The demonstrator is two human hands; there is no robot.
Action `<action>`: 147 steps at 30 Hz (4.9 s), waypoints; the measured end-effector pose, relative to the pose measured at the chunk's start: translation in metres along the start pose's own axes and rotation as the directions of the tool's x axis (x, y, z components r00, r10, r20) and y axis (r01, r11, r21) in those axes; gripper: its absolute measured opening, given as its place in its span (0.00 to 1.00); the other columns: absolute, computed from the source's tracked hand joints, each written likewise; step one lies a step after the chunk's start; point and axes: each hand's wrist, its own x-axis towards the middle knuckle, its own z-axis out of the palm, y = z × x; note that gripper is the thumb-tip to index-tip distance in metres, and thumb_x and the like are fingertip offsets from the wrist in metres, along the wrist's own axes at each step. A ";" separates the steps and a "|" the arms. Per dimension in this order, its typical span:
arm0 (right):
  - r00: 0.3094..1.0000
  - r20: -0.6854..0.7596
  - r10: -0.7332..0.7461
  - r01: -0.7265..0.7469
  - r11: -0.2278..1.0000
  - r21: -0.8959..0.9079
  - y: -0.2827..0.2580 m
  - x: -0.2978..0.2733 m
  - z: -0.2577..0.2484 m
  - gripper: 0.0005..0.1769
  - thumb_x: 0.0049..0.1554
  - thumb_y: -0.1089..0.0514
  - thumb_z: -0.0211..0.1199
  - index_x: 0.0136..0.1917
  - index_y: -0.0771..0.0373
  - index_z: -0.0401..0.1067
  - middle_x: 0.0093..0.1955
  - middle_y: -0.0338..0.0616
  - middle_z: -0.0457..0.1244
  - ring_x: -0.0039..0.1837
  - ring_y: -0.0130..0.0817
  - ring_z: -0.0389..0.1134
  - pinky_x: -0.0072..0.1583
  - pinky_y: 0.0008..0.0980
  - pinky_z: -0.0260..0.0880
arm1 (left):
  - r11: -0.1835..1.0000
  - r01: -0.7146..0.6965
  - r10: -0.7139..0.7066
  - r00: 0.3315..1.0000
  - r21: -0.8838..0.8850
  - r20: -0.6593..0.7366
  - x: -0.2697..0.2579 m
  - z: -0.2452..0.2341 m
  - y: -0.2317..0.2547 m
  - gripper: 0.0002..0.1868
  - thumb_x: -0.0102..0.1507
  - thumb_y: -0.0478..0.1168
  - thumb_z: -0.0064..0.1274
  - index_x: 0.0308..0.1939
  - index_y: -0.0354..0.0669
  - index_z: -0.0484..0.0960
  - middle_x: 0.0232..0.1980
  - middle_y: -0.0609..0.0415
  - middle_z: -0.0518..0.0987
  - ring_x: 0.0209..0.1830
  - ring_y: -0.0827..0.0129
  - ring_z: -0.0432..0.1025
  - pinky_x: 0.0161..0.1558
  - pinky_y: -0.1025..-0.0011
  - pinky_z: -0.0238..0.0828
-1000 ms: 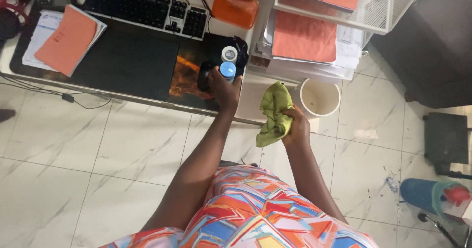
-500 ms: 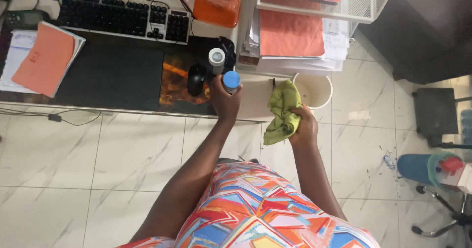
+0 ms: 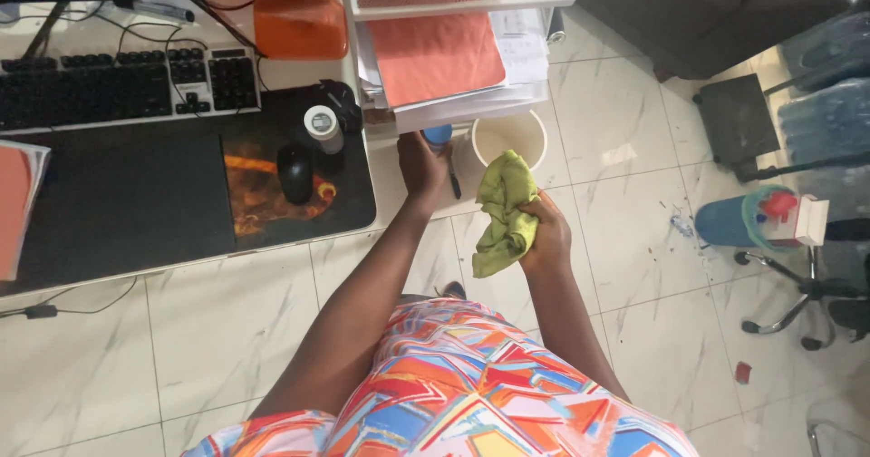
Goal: Sweeping the floor, moving office chairs, and wiping down a desk and items on it.
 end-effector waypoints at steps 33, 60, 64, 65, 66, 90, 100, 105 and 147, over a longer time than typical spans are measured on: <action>0.993 0.068 0.101 -0.097 0.994 -0.048 0.034 0.029 0.019 0.31 0.52 0.69 0.47 0.70 0.73 0.63 0.62 0.58 0.64 0.60 0.48 0.69 0.61 0.45 0.72 | 0.988 -0.100 0.083 0.986 -0.116 -0.145 0.012 -0.143 0.009 0.26 0.57 0.33 0.66 0.56 0.41 0.71 0.56 0.43 0.72 0.57 0.48 0.71 0.55 0.57 0.69; 0.742 0.497 0.451 -0.359 0.892 -0.274 0.153 0.038 0.164 0.32 0.56 0.64 0.48 0.74 0.65 0.61 0.68 0.54 0.63 0.66 0.50 0.67 0.66 0.48 0.69 | 0.361 0.558 -0.601 0.752 -0.748 0.271 -0.043 -0.265 -0.079 0.05 0.64 0.39 0.56 0.39 0.42 0.80 0.36 0.56 0.83 0.32 0.76 0.80 0.32 0.79 0.74; 0.603 0.574 0.553 -0.426 0.833 -0.354 0.178 0.037 0.189 0.29 0.57 0.63 0.50 0.72 0.67 0.63 0.66 0.54 0.64 0.65 0.51 0.67 0.67 0.48 0.69 | 0.364 0.454 -0.701 0.709 -0.813 0.082 -0.067 -0.305 -0.074 0.02 0.64 0.36 0.54 0.39 0.42 0.80 0.37 0.55 0.83 0.34 0.73 0.80 0.35 0.74 0.76; 0.586 0.567 0.578 -0.415 0.816 -0.403 0.180 0.033 0.195 0.29 0.55 0.63 0.50 0.71 0.67 0.64 0.66 0.54 0.65 0.65 0.51 0.68 0.67 0.48 0.69 | 0.358 0.452 -0.720 0.691 -0.817 0.067 -0.074 -0.311 -0.070 0.02 0.64 0.35 0.53 0.39 0.41 0.79 0.37 0.56 0.83 0.35 0.72 0.81 0.36 0.73 0.76; 0.555 0.571 0.605 -0.423 0.796 -0.433 0.181 0.030 0.196 0.29 0.55 0.63 0.50 0.71 0.67 0.64 0.66 0.54 0.65 0.65 0.51 0.68 0.67 0.48 0.69 | 0.357 0.432 -0.737 0.675 -0.828 0.035 -0.081 -0.316 -0.068 0.02 0.64 0.35 0.53 0.39 0.41 0.79 0.37 0.56 0.83 0.35 0.72 0.81 0.36 0.73 0.76; 0.132 0.324 0.937 -0.491 0.346 -0.800 0.186 -0.049 0.121 0.28 0.53 0.59 0.51 0.66 0.65 0.69 0.59 0.52 0.69 0.59 0.47 0.72 0.60 0.44 0.73 | 0.338 0.247 -0.891 0.394 -0.908 -0.225 -0.264 -0.296 0.063 0.10 0.64 0.41 0.53 0.44 0.38 0.80 0.41 0.48 0.85 0.42 0.65 0.81 0.44 0.65 0.76; 0.238 0.277 0.931 -0.367 0.350 -0.862 0.247 -0.114 0.146 0.25 0.58 0.55 0.55 0.66 0.68 0.69 0.56 0.53 0.68 0.54 0.47 0.72 0.55 0.44 0.73 | 0.310 0.207 -0.908 0.354 -0.928 -0.224 -0.308 -0.357 0.027 0.11 0.64 0.41 0.52 0.44 0.37 0.80 0.42 0.49 0.85 0.41 0.65 0.81 0.45 0.66 0.77; 0.219 0.219 0.951 -0.399 0.293 -0.869 0.331 -0.183 0.180 0.23 0.59 0.55 0.57 0.65 0.68 0.69 0.54 0.53 0.68 0.52 0.46 0.71 0.53 0.44 0.73 | 0.334 0.177 -0.917 0.290 -0.926 -0.275 -0.349 -0.444 -0.014 0.12 0.64 0.42 0.52 0.45 0.37 0.80 0.42 0.48 0.85 0.42 0.65 0.81 0.46 0.65 0.77; 0.622 0.359 0.696 -0.422 0.684 -0.594 0.856 -0.292 0.713 0.18 0.60 0.53 0.59 0.58 0.68 0.70 0.48 0.51 0.67 0.46 0.45 0.70 0.49 0.44 0.73 | 0.349 0.371 -0.738 0.675 -0.860 -0.008 -0.048 -1.095 -0.511 0.14 0.64 0.45 0.55 0.46 0.38 0.81 0.43 0.49 0.84 0.43 0.65 0.80 0.46 0.67 0.75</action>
